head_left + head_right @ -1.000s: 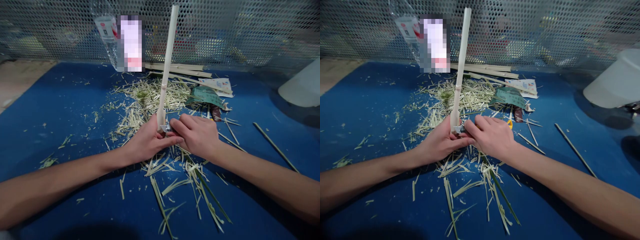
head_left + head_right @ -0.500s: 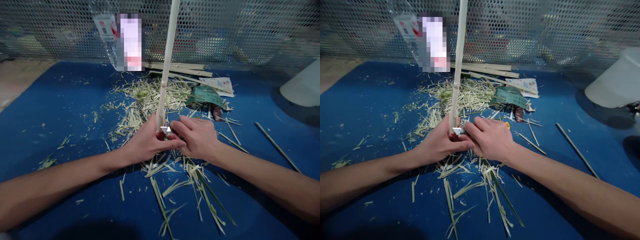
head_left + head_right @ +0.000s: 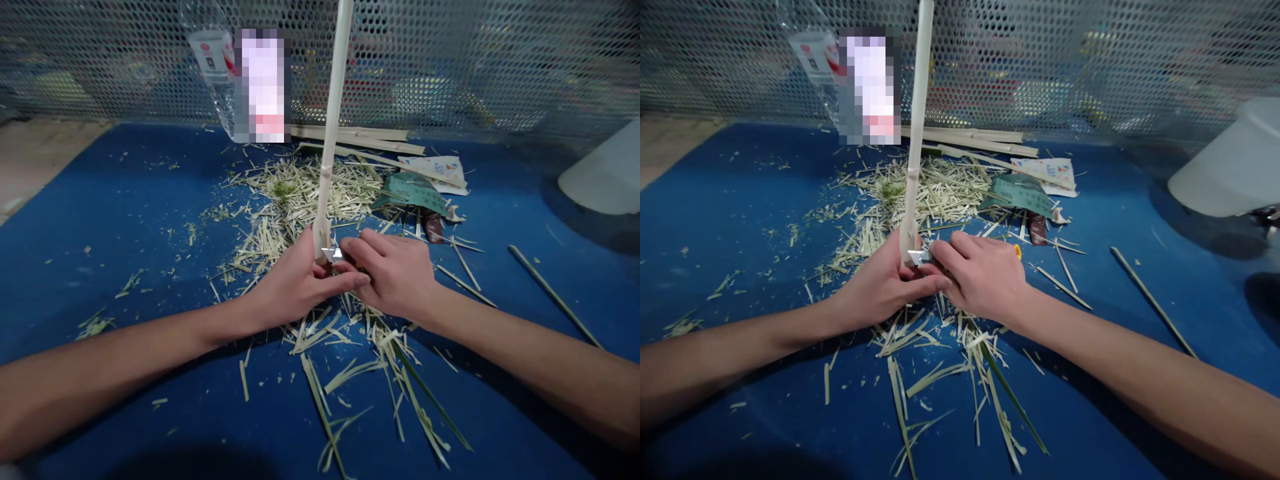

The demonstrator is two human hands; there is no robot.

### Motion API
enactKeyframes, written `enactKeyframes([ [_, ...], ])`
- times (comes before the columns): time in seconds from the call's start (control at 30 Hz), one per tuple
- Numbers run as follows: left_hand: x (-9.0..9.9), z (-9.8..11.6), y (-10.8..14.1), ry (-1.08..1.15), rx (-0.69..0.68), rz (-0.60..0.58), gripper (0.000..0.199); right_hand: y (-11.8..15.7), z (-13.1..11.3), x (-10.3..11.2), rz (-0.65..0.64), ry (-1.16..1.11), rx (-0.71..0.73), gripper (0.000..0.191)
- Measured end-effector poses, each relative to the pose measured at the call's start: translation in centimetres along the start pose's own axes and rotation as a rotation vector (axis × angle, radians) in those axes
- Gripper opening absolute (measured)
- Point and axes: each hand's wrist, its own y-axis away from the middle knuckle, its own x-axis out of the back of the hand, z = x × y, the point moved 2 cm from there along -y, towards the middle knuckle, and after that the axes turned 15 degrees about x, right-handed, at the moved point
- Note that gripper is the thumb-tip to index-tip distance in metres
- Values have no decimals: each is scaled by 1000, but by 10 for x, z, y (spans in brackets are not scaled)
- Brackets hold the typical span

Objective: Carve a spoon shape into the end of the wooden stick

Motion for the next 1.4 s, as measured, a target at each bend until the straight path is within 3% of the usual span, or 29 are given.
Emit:
enactKeyframes([
  [0.43,2,0,-1,-185,-30,140,45,0,1,-1,32,8,-47,23],
  [0.67,1,-2,0,82,-10,32,62,0,1,1,48,-99,23,22],
  [1.13,2,-3,-3,-10,40,45,60,0,1,0,39,-79,49,26],
  [1.4,1,0,0,-78,-6,82,49,0,2,-1,63,-79,19,20],
])
